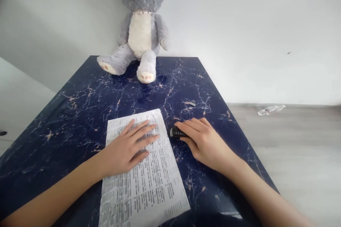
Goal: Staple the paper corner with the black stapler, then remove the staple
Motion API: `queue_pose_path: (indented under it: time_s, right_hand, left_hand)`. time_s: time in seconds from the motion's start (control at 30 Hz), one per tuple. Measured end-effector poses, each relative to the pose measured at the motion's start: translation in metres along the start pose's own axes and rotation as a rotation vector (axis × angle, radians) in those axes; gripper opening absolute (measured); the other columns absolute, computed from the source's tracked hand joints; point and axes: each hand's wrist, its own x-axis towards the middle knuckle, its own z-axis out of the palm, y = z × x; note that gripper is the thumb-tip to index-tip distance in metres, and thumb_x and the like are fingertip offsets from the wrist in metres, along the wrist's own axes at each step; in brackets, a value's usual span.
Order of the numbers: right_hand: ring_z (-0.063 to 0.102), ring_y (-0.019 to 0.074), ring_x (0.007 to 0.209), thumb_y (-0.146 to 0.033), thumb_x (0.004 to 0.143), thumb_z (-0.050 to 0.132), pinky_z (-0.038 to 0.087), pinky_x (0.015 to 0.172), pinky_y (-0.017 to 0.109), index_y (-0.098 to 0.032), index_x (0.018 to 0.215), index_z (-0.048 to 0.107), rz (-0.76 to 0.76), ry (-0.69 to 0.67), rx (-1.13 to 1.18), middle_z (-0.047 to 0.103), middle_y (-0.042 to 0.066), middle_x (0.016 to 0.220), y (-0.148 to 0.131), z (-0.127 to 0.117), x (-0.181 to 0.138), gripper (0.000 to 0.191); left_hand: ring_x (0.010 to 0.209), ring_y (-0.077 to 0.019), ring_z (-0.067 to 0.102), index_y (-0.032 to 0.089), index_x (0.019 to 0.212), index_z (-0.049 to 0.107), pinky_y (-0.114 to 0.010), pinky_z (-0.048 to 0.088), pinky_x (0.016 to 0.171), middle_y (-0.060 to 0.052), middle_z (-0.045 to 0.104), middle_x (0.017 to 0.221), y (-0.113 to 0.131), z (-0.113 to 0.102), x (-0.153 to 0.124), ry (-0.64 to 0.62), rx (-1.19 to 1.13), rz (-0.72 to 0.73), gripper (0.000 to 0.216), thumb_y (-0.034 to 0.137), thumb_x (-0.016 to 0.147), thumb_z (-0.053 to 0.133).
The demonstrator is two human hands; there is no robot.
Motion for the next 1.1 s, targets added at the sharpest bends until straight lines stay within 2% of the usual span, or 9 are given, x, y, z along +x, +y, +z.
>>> queue_pose_path:
  time_s: [0.13, 0.23, 0.37, 0.47, 0.57, 0.7, 0.87, 1.0, 1.1]
  right_hand:
    - [0.066, 0.0277, 0.108, -0.022, 0.104, 0.052, 0.050, 0.096, 0.049, -0.023, 0.140, 0.055, -0.006, -0.086, 0.061, 0.069, 0.011, 0.127, -0.012, 0.001, 0.002, 0.036]
    - [0.067, 0.0276, 0.110, -0.024, 0.104, 0.053, 0.050, 0.098, 0.048, -0.024, 0.139, 0.057, -0.014, -0.102, 0.107, 0.070, 0.010, 0.126, -0.016, 0.004, 0.004, 0.035]
    - [0.067, 0.0274, 0.108, -0.024, 0.104, 0.054, 0.051, 0.097, 0.047, -0.024, 0.140, 0.056, -0.030, -0.103, 0.131, 0.071, 0.010, 0.122, -0.014, 0.006, 0.006, 0.037]
    - [0.066, 0.0279, 0.109, -0.021, 0.104, 0.053, 0.050, 0.094, 0.047, -0.022, 0.142, 0.055, -0.051, -0.075, 0.085, 0.071, 0.011, 0.122, -0.011, 0.004, 0.005, 0.038]
    - [0.065, 0.0285, 0.109, -0.020, 0.104, 0.052, 0.050, 0.093, 0.048, -0.022, 0.143, 0.054, -0.048, -0.033, 0.036, 0.069, 0.012, 0.123, -0.012, 0.005, 0.003, 0.038]
    - [0.066, 0.0280, 0.108, -0.025, 0.104, 0.053, 0.052, 0.094, 0.049, -0.024, 0.143, 0.054, -0.059, -0.088, 0.106, 0.070, 0.012, 0.120, -0.014, 0.007, 0.007, 0.039]
    - [0.067, 0.0272, 0.104, -0.028, 0.102, 0.057, 0.055, 0.091, 0.047, -0.022, 0.138, 0.060, -0.081, -0.102, 0.212, 0.071, 0.012, 0.116, -0.007, 0.001, 0.015, 0.036]
    - [0.067, 0.0253, 0.103, -0.025, 0.100, 0.060, 0.055, 0.090, 0.044, -0.022, 0.136, 0.062, -0.185, -0.233, 0.261, 0.071, 0.010, 0.115, 0.000, -0.014, 0.014, 0.036]
    - [0.066, 0.0240, 0.102, -0.025, 0.100, 0.060, 0.054, 0.088, 0.042, -0.022, 0.136, 0.061, -0.181, -0.284, 0.300, 0.070, 0.009, 0.115, -0.001, -0.019, 0.014, 0.036]
  left_hand:
    - [0.156, -0.0329, 0.027, 0.028, 0.153, 0.044, -0.064, 0.018, 0.127, -0.008, 0.035, 0.166, 0.000, -0.002, 0.001, 0.042, -0.027, 0.032, 0.049, 0.035, 0.104, 0.049]
    - [0.156, -0.0314, 0.026, 0.025, 0.147, 0.050, -0.061, 0.018, 0.128, -0.008, 0.039, 0.164, 0.000, -0.002, 0.002, 0.059, -0.029, 0.031, 0.045, 0.032, 0.103, 0.049]
    - [0.159, -0.0313, 0.013, 0.026, 0.159, 0.033, -0.061, 0.014, 0.128, -0.006, 0.024, 0.171, 0.001, -0.002, 0.003, 0.028, 0.012, 0.033, 0.057, 0.031, 0.103, 0.046]
    - [0.160, -0.0330, 0.010, 0.030, 0.162, 0.025, -0.063, 0.012, 0.128, -0.004, 0.022, 0.172, 0.002, -0.003, 0.003, 0.015, 0.024, 0.026, 0.063, 0.030, 0.103, 0.046]
    - [0.159, -0.0339, 0.016, 0.031, 0.157, 0.037, -0.065, 0.010, 0.127, -0.005, 0.030, 0.169, 0.003, -0.004, 0.002, -0.005, 0.015, 0.024, 0.055, 0.032, 0.103, 0.046]
    - [0.156, -0.0358, 0.022, 0.024, 0.142, 0.053, -0.067, 0.011, 0.126, -0.010, 0.036, 0.165, 0.004, -0.008, 0.001, 0.015, 0.002, 0.014, 0.042, 0.033, 0.101, 0.048]
    - [0.155, -0.0358, 0.024, 0.024, 0.137, 0.054, -0.067, 0.014, 0.126, -0.011, 0.039, 0.161, 0.004, -0.010, -0.002, 0.070, -0.015, 0.020, 0.038, 0.032, 0.100, 0.050]
    - [0.155, -0.0350, 0.024, 0.023, 0.135, 0.055, -0.067, 0.013, 0.126, -0.011, 0.039, 0.161, 0.004, -0.010, -0.002, 0.084, 0.012, 0.023, 0.036, 0.031, 0.100, 0.050]
    - [0.154, -0.0349, 0.026, 0.024, 0.135, 0.056, -0.067, 0.012, 0.126, -0.010, 0.039, 0.161, 0.004, -0.010, -0.001, 0.101, 0.025, 0.028, 0.036, 0.032, 0.100, 0.050]
